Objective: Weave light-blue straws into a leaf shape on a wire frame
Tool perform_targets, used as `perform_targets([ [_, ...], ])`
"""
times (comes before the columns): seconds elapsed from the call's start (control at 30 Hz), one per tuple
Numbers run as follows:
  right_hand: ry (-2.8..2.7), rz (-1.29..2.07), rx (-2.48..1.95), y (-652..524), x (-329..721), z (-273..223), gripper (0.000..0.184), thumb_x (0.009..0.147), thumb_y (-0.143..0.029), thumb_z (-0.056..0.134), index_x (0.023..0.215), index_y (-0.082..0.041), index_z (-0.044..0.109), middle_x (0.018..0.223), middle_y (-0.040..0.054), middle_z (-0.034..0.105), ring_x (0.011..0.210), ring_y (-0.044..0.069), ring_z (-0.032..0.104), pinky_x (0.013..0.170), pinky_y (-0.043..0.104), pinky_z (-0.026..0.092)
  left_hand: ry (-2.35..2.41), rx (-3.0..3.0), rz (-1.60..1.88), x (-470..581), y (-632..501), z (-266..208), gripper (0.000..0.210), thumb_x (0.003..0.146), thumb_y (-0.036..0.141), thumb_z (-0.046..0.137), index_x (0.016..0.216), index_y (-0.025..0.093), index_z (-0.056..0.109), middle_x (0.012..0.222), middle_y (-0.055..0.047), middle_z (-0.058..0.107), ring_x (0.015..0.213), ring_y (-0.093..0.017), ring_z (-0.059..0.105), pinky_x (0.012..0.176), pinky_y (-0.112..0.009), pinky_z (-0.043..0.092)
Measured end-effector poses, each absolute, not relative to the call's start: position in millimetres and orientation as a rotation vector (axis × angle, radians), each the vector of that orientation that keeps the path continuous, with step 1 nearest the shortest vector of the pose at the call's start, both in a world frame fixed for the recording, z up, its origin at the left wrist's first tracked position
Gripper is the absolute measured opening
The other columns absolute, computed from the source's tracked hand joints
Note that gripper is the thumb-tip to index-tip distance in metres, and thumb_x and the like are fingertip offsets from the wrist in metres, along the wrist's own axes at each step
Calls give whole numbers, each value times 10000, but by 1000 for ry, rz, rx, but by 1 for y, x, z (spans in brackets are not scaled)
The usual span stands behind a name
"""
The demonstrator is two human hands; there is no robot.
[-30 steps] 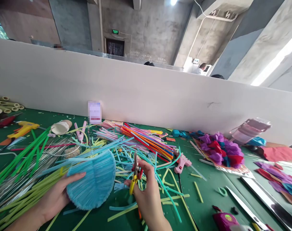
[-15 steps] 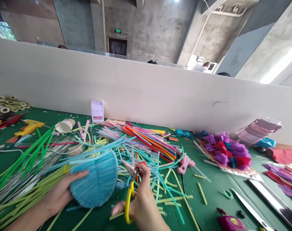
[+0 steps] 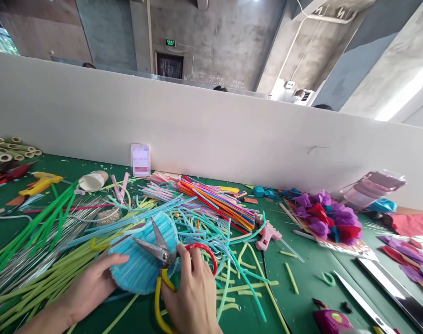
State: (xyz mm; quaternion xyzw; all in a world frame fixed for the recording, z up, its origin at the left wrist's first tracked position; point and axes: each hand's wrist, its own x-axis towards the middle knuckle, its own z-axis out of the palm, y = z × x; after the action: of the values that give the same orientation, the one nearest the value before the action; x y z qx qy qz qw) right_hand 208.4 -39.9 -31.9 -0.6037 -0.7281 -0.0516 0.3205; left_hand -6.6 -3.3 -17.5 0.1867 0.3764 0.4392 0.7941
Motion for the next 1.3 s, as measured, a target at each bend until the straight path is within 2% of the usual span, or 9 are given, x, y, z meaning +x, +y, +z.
perform_targets([
  [0.17,-1880,-166,-1619,-37,214,-29,424,825,-359,638,1201,-218,500,979,98,626,808,262,670,634,352,553,858,456,913,0,-14,-12,905,706,170,763,1499,323,355,1237,-60,711,1156,-339,634,923,-414,527],
  [0.33,-1857,-198,-1632,-32,227,-25,413,839,-378,626,1203,-213,524,990,98,634,822,252,671,638,333,543,932,466,873,-3,-18,-18,968,682,254,798,1517,320,313,1317,-73,659,1231,-360,576,946,-419,506],
  [0.6,-1967,-197,-1547,-25,251,-20,439,849,-426,640,1206,-190,544,976,89,676,849,247,676,701,337,544,949,484,851,-6,-18,-22,1027,696,248,776,1551,302,209,1317,-84,657,1257,-367,553,914,-425,522],
  [0.8,-2058,-145,-1513,-23,261,-15,387,847,-283,601,1222,-196,556,959,72,717,841,220,692,662,283,535,855,559,818,1,-18,-17,855,697,230,752,1474,327,409,1349,-48,637,1280,-355,535,990,-440,484],
  [0.93,-2108,-179,-1491,-23,262,-18,440,811,-194,587,1250,-205,561,965,64,728,802,203,695,667,272,531,858,588,806,3,-19,-13,734,688,213,755,1387,293,546,1336,-54,646,1270,-353,541,1008,-432,470],
  [1.03,-2109,-180,-1512,-23,263,-18,408,841,-230,604,1247,-201,573,921,52,732,740,186,691,628,257,517,844,604,806,1,-19,-12,653,698,211,748,1330,296,606,1311,-51,664,1252,-356,555,1008,-442,466],
  [1.17,-2091,-188,-1508,-23,265,-15,354,898,-317,599,1234,-205,586,962,60,743,740,181,696,608,249,509,852,635,807,-2,-19,-14,565,707,220,741,1262,290,659,1295,-47,675,1256,-356,551,987,-426,477],
  [1.3,-2095,-242,-1478,-23,266,-16,342,928,-313,570,1255,-210,578,945,53,745,750,181,700,611,249,506,849,639,809,-3,-19,-16,548,723,229,739,1259,302,658,1300,-46,672,1259,-367,546,973,-440,487],
])
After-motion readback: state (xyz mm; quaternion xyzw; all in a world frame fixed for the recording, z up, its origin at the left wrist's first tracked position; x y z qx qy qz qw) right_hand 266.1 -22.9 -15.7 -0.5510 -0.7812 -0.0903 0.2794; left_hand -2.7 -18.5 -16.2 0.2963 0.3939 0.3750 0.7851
